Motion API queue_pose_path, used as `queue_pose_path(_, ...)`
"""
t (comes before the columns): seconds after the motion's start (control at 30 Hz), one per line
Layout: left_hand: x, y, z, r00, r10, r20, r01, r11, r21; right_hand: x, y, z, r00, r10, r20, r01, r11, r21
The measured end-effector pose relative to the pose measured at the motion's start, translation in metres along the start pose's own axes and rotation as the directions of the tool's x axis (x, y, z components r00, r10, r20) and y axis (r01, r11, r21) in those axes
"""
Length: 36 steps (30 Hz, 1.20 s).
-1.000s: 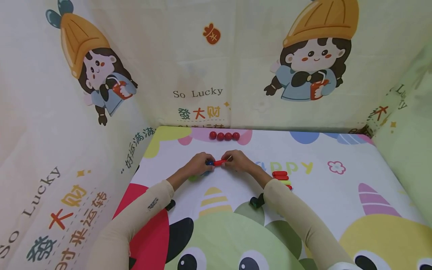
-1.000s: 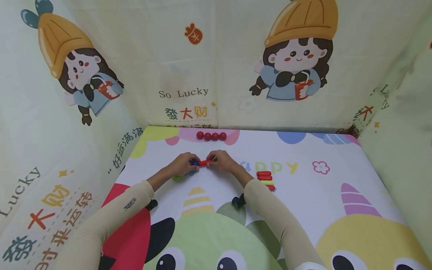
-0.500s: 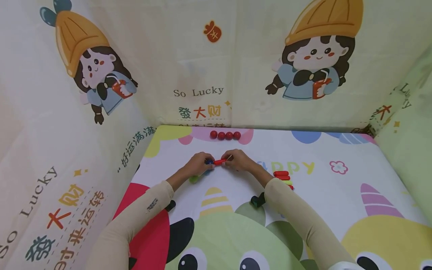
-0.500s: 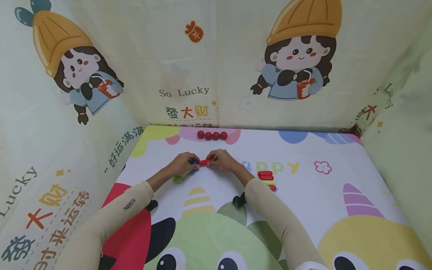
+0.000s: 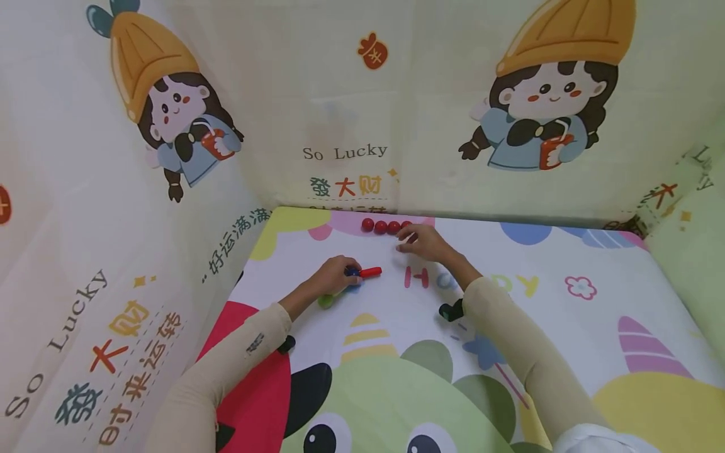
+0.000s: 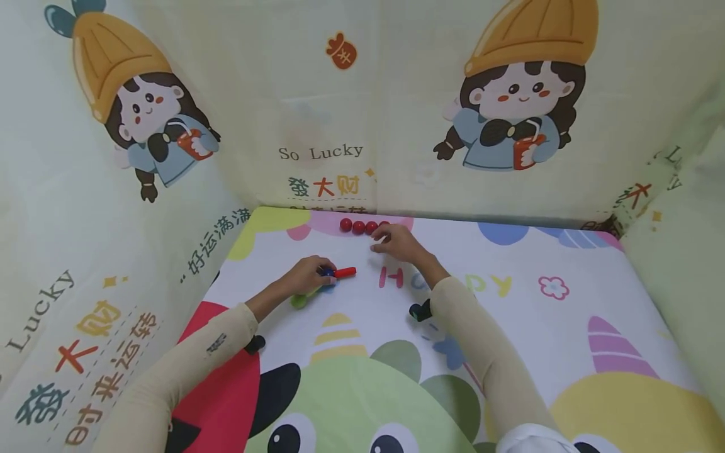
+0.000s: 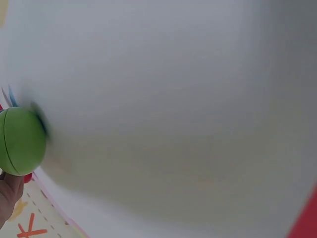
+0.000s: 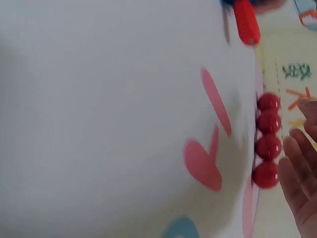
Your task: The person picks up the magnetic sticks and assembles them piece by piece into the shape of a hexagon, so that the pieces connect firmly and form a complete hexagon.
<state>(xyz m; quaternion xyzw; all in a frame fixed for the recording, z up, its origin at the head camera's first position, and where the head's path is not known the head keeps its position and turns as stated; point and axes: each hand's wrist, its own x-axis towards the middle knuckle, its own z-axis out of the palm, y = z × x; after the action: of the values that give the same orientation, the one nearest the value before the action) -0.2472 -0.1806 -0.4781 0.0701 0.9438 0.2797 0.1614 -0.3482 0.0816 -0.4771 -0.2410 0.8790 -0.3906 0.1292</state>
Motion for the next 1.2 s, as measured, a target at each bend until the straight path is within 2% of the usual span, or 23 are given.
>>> queue_pose_path(0.07,-0.001,-0.002,0.0,1.0,0.004,-0.002,-0.004,1.0,-0.005,0.007,0.005,-0.009,0.999,0.013,-0.048,-0.012,1.0,0.016)
queue_pose_path(0.17,-0.003,-0.006,-0.001,1.0,0.012,-0.005,-0.012,1.0,-0.013,0.015,0.012,-0.019,0.995,0.081,-0.066,-0.078,0.996,0.045)
queue_pose_path(0.3,-0.003,-0.008,0.0,1.0,0.004,-0.006,-0.004,1.0,-0.023,0.022,0.017,-0.027,0.982,0.189,-0.013,-0.187,0.979,0.077)
queue_pose_path(0.43,-0.004,-0.008,0.0,1.0,-0.01,-0.003,0.01,1.0,-0.024,0.029,0.02,-0.026,0.973,0.229,0.034,-0.232,0.968,0.098)
queue_pose_path(0.53,-0.005,-0.007,0.0,1.0,-0.018,-0.002,0.018,1.0,-0.018,0.033,0.022,-0.023,0.975,0.217,0.04,-0.219,0.972,0.085)
queue_pose_path(0.73,-0.007,-0.003,-0.001,0.999,-0.044,0.005,0.044,0.998,-0.034,0.039,0.026,-0.016,0.984,0.173,-0.032,-0.173,0.985,-0.013)
queue_pose_path(0.87,-0.006,-0.003,-0.001,0.999,-0.041,0.008,0.041,0.999,-0.03,0.038,0.027,-0.014,0.985,0.162,-0.064,-0.165,0.985,-0.042)
queue_pose_path(1.2,-0.006,-0.009,0.0,0.999,-0.031,0.016,0.032,0.999,-0.024,0.023,0.028,-0.009,0.996,0.075,-0.043,-0.077,0.996,-0.055)
